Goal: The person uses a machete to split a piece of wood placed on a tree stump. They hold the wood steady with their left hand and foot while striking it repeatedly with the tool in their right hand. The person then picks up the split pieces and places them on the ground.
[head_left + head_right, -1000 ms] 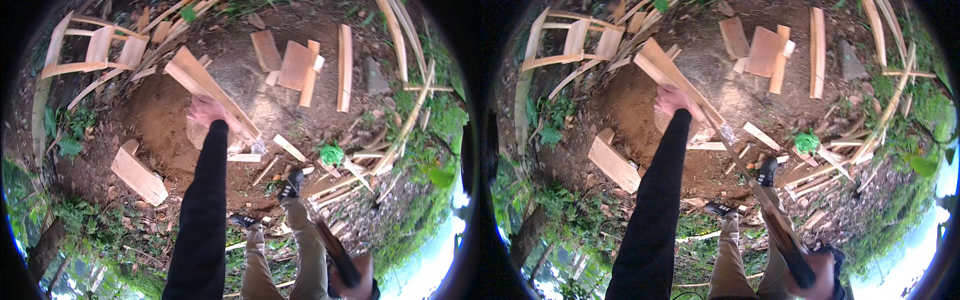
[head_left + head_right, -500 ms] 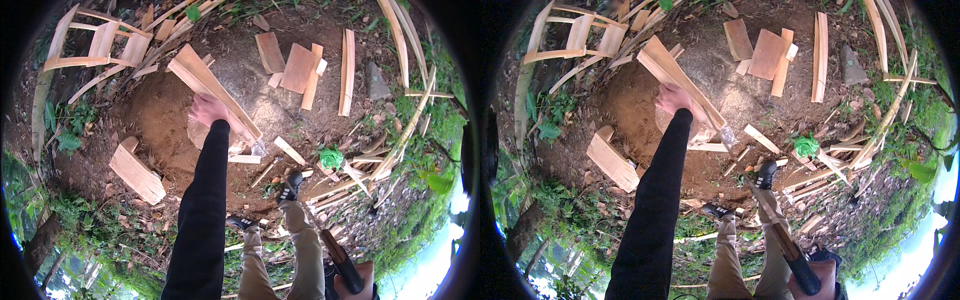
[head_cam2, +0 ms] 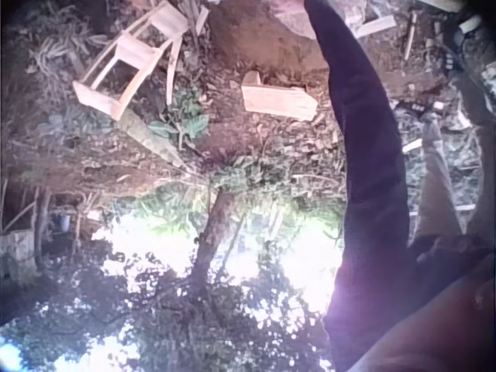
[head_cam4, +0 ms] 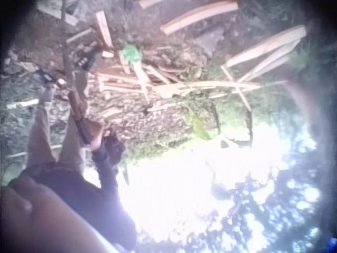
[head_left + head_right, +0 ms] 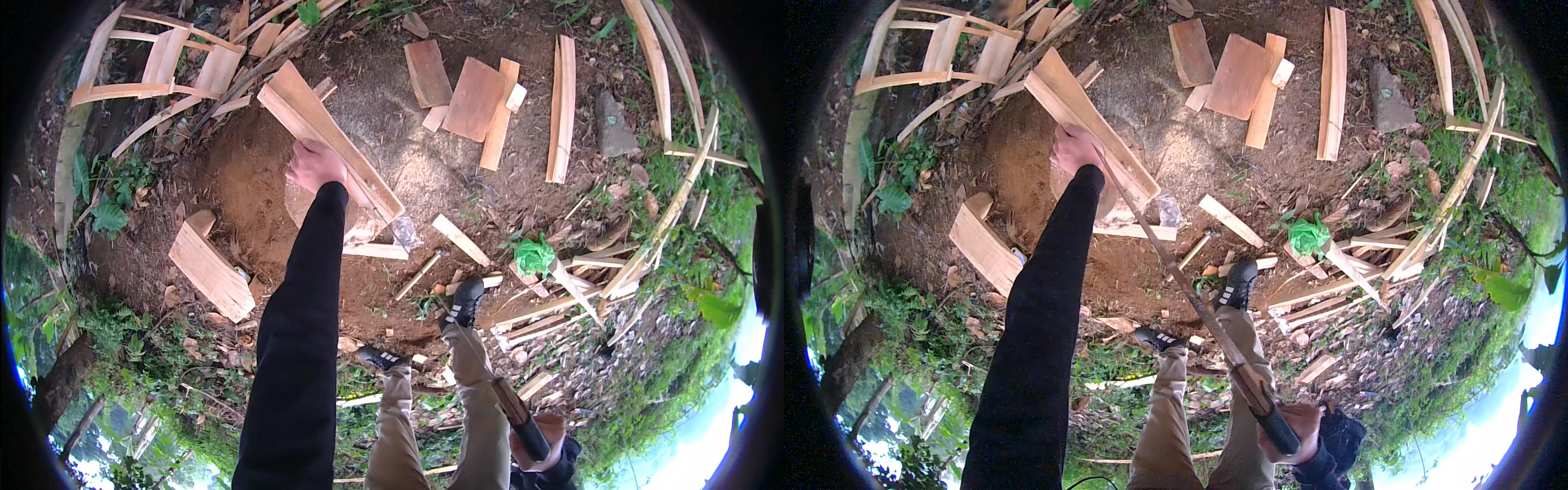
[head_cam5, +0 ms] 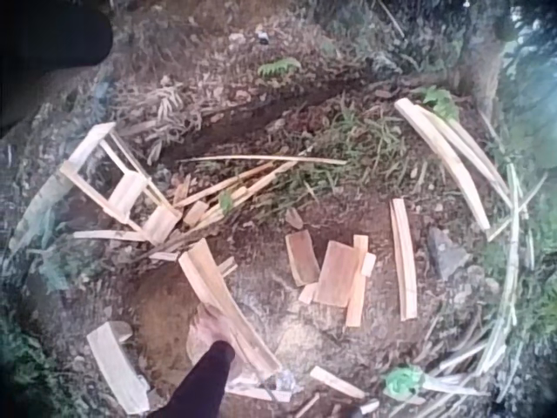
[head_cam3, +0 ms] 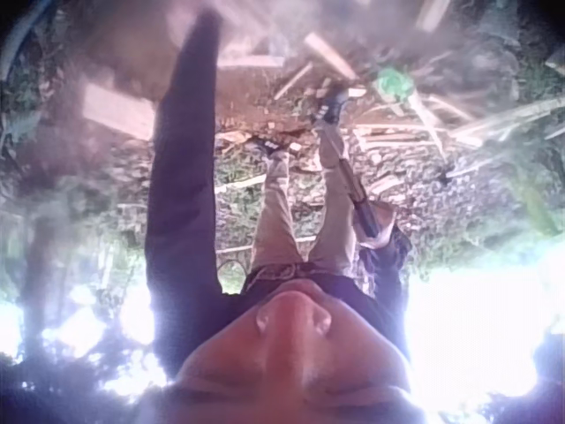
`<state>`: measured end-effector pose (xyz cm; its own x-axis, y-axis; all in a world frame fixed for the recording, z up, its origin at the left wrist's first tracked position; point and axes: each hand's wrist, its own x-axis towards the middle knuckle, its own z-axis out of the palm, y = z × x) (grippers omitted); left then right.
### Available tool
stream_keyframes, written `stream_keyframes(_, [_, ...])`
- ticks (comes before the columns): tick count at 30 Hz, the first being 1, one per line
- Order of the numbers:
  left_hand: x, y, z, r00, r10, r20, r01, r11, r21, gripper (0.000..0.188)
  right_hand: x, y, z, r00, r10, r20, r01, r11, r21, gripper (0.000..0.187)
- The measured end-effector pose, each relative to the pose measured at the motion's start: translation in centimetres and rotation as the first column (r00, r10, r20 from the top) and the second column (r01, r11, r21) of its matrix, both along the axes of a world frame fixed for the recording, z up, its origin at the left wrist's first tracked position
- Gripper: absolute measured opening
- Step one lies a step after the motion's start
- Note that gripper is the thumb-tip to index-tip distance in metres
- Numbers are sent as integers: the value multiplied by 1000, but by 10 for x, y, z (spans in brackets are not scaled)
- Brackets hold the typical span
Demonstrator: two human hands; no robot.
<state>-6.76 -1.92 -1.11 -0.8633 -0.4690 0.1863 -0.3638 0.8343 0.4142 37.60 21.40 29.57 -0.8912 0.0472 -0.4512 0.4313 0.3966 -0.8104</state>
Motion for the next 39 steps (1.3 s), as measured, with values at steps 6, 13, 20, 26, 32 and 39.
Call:
stream_keyframes(6, [4, -2, 1, 1000, -13, -24, 13, 1000, -6, 39, -10, -12, -38, 996, 8, -84, -5, 999, 36, 9])
stream_keyframes(13, [6, 1, 4, 1000, -8, -18, 9, 1000, 25, 41, -2, 3, -93, 995, -34, -97, 30, 998, -47, 15])
stream_keyframes(20, [3, -8, 3, 998, -9, -58, 7, 999, -33, 41, -16, 18, -108, 987, -23, -161, 19, 999, -27, 10])
stream_keyframes(26, [3, -6, -5, 997, -71, 10, 69, 993, 94, 42, -25, -1, -143, 966, -39, -256, 10, 993, -114, 15])
stream_keyframes(32, [4, -6, -7, 998, -29, -53, 37, 985, 169, 43, -32, -12, -188, 965, -177, -192, 118, 952, -281, 9])
stream_keyframes(39, [7, 0, -9, 982, -53, -180, 83, 983, 166, 37, -46, 1, -192, 978, -139, -153, 99, 965, -244, 14])
